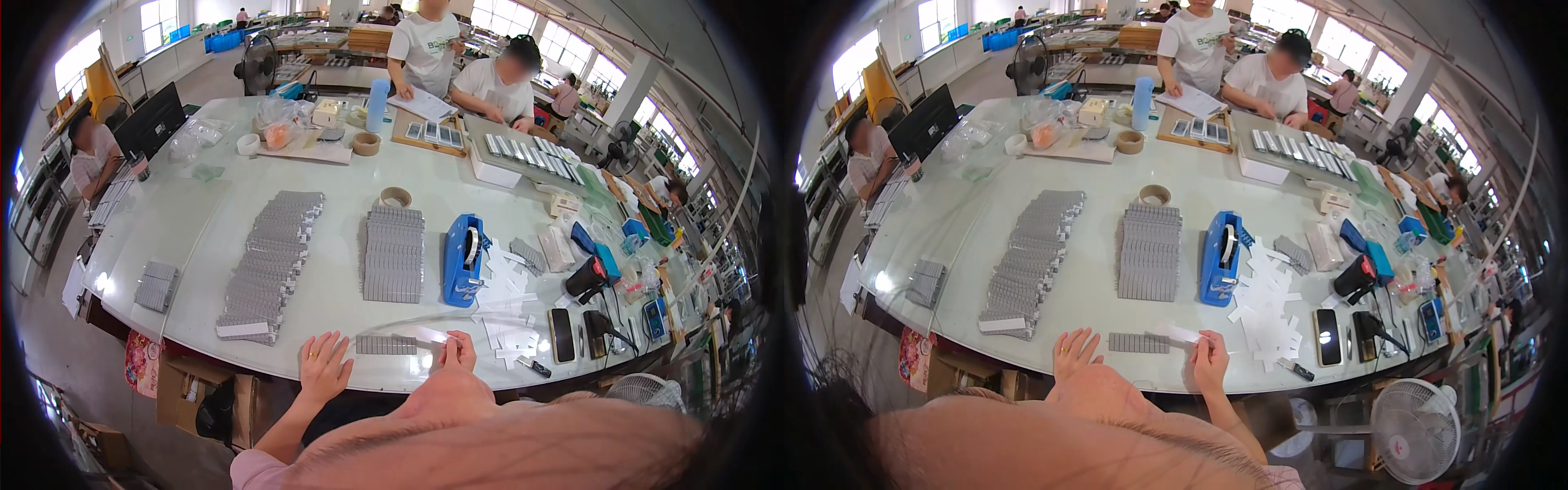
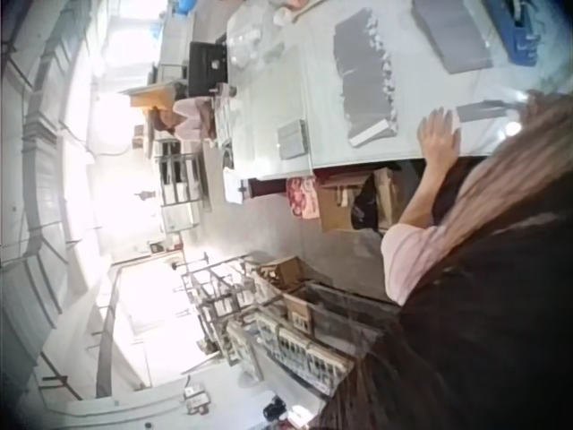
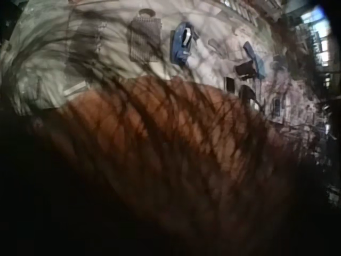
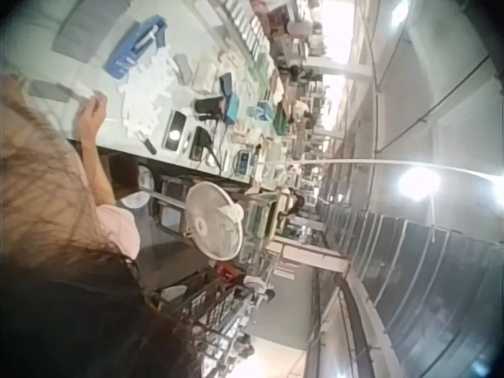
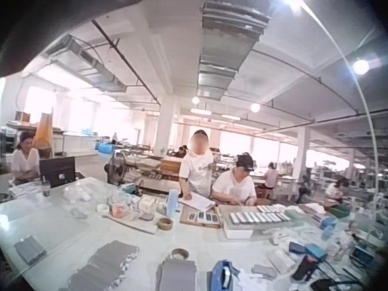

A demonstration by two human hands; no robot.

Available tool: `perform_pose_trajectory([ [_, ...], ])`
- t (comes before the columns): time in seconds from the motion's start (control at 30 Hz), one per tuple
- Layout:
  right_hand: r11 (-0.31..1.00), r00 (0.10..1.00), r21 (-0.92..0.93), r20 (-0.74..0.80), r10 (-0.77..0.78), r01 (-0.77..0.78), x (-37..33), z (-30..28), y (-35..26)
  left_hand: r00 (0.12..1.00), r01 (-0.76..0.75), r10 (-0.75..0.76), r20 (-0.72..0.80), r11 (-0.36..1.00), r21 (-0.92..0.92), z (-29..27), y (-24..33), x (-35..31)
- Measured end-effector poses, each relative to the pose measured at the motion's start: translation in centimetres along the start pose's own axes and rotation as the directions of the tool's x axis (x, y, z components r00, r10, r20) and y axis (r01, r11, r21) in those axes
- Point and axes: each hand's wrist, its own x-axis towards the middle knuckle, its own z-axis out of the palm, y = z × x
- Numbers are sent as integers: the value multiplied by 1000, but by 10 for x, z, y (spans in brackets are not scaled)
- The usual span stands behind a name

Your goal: Assembling and taping small rectangular gray components onto a strip at a factory workbench.

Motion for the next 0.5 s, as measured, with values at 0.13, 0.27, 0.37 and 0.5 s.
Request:
perform_pose_trajectory([
  [0.13, 999, 999, 3, 3, -44, 44, 3, 3, 3, 1000, 1, -1, -31, 1000, -19, -2, -1, 0],
  [0.27, 998, 998, 19, 8, -66, 66, 4, 2, 3, 999, 2, -3, -38, 1000, -26, -1, 0, 2],
  [0.37, 997, 998, 29, 8, -67, 67, 3, 1, 6, 999, 6, -7, -43, 999, -32, -1, 2, 0],
  [0.5, 994, 994, -1, 12, -107, 107, 3, 6, 2, 998, 0, -2, -61, 1000, -23, -2, -1, -1],
])
